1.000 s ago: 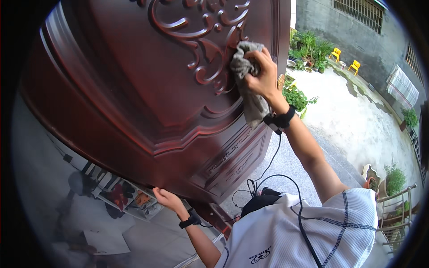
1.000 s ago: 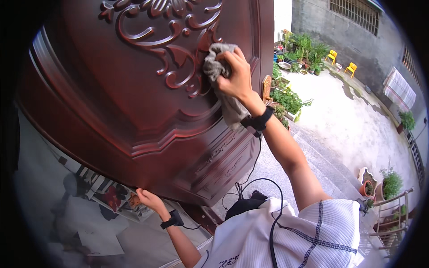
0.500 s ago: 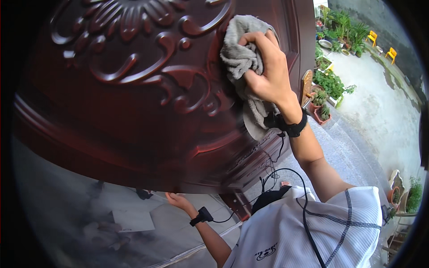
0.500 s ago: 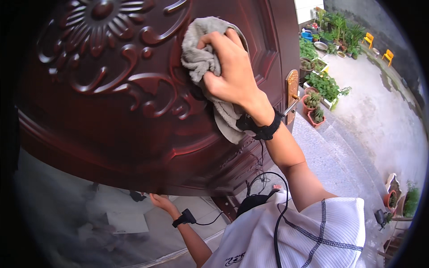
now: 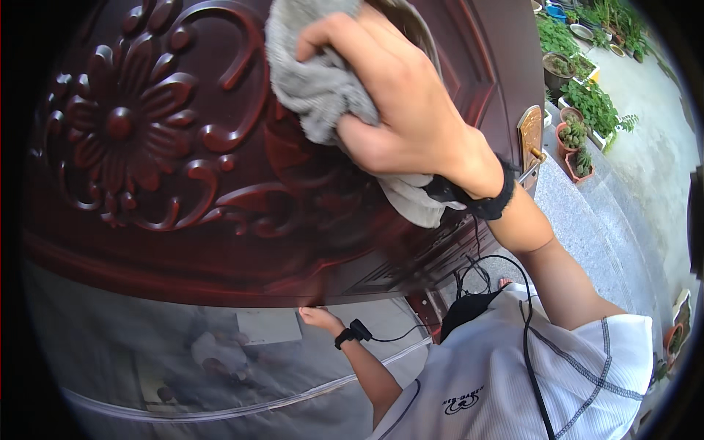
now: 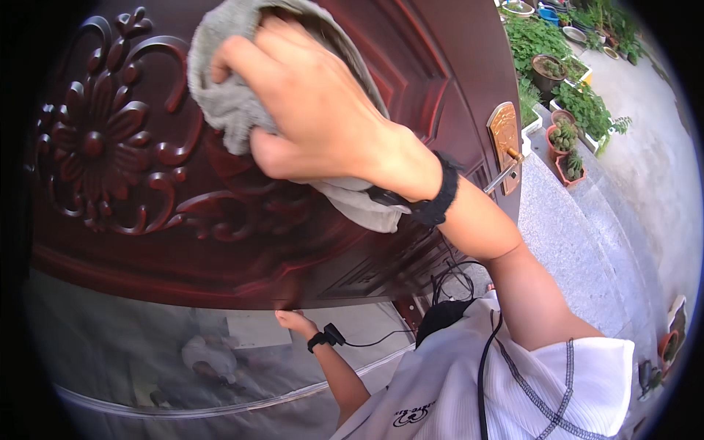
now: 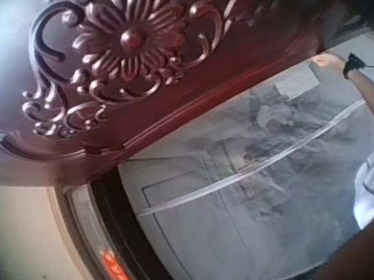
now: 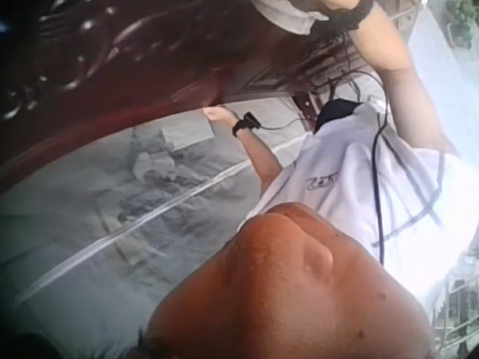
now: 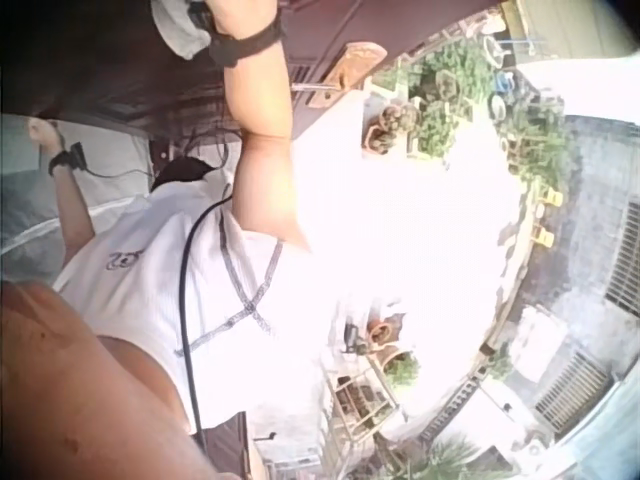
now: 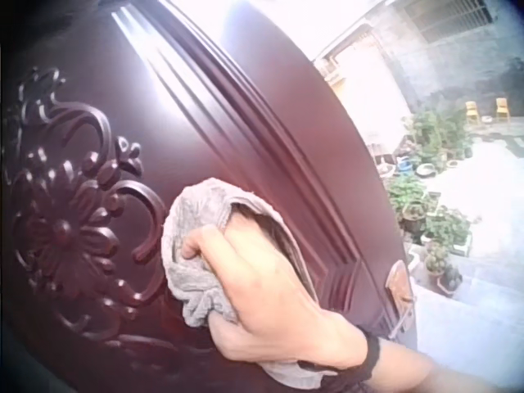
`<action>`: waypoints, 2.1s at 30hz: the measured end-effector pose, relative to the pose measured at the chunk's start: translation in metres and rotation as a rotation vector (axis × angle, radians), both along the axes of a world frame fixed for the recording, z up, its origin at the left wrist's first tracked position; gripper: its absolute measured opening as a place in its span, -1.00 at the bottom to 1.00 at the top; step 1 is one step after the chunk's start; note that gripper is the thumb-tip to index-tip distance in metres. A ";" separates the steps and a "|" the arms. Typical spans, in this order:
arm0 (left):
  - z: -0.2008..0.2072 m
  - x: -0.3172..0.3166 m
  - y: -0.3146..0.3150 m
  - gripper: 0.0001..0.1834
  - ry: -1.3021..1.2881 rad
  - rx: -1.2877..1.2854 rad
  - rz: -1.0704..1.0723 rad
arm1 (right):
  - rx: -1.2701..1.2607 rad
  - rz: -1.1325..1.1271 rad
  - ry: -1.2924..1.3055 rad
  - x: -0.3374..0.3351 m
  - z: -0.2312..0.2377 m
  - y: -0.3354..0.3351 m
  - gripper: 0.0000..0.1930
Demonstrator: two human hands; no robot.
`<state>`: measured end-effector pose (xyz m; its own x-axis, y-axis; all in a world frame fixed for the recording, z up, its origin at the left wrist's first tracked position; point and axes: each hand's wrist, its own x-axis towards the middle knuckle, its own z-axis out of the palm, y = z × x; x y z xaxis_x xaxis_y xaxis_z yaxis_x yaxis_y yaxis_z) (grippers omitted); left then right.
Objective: The person wipes the exterior surface and decorative carvings of a wooden door using a cloth, handling the door handle and moving the door to reach different sections.
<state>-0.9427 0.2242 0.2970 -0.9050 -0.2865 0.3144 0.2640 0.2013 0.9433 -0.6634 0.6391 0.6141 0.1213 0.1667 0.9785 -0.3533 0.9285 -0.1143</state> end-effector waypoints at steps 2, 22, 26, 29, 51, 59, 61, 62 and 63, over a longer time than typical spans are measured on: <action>0.002 0.002 0.011 -0.63 0.017 0.026 0.032 | 0.015 -0.008 -0.024 -0.006 0.004 -0.006 -0.51; -0.002 -0.002 -0.002 -0.59 -0.069 0.074 0.105 | -0.593 0.141 0.134 0.029 -0.110 0.024 -0.52; -0.002 -0.004 0.007 -0.62 -0.043 0.113 0.109 | -0.302 -0.012 -0.071 0.004 -0.124 -0.009 -0.44; -0.012 -0.010 0.017 -0.63 -0.029 0.115 0.061 | -0.137 0.138 -0.226 -0.008 -0.141 -0.030 -0.46; -0.018 -0.014 0.004 -0.53 0.012 0.129 -0.081 | -0.385 -0.230 -0.278 0.025 -0.176 -0.007 -0.42; -0.028 -0.014 0.010 -0.65 0.073 0.151 -0.165 | -0.123 -0.212 -0.291 0.042 -0.037 0.051 -0.49; -0.016 0.001 0.013 -0.65 0.079 0.136 -0.167 | -0.148 -0.237 -0.306 0.038 -0.031 0.040 -0.49; -0.010 0.009 0.014 -0.64 0.103 0.113 -0.168 | -0.148 -0.262 -0.261 0.038 -0.041 0.044 -0.48; -0.010 0.010 0.010 -0.64 0.083 0.132 -0.171 | -0.142 -0.277 -0.216 0.034 -0.049 0.049 -0.47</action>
<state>-0.9326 0.2340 0.2868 -0.9165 -0.1747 0.3599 0.3616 0.0235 0.9320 -0.6290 0.6882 0.5655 -0.0258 0.2925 0.9559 -0.0443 0.9550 -0.2934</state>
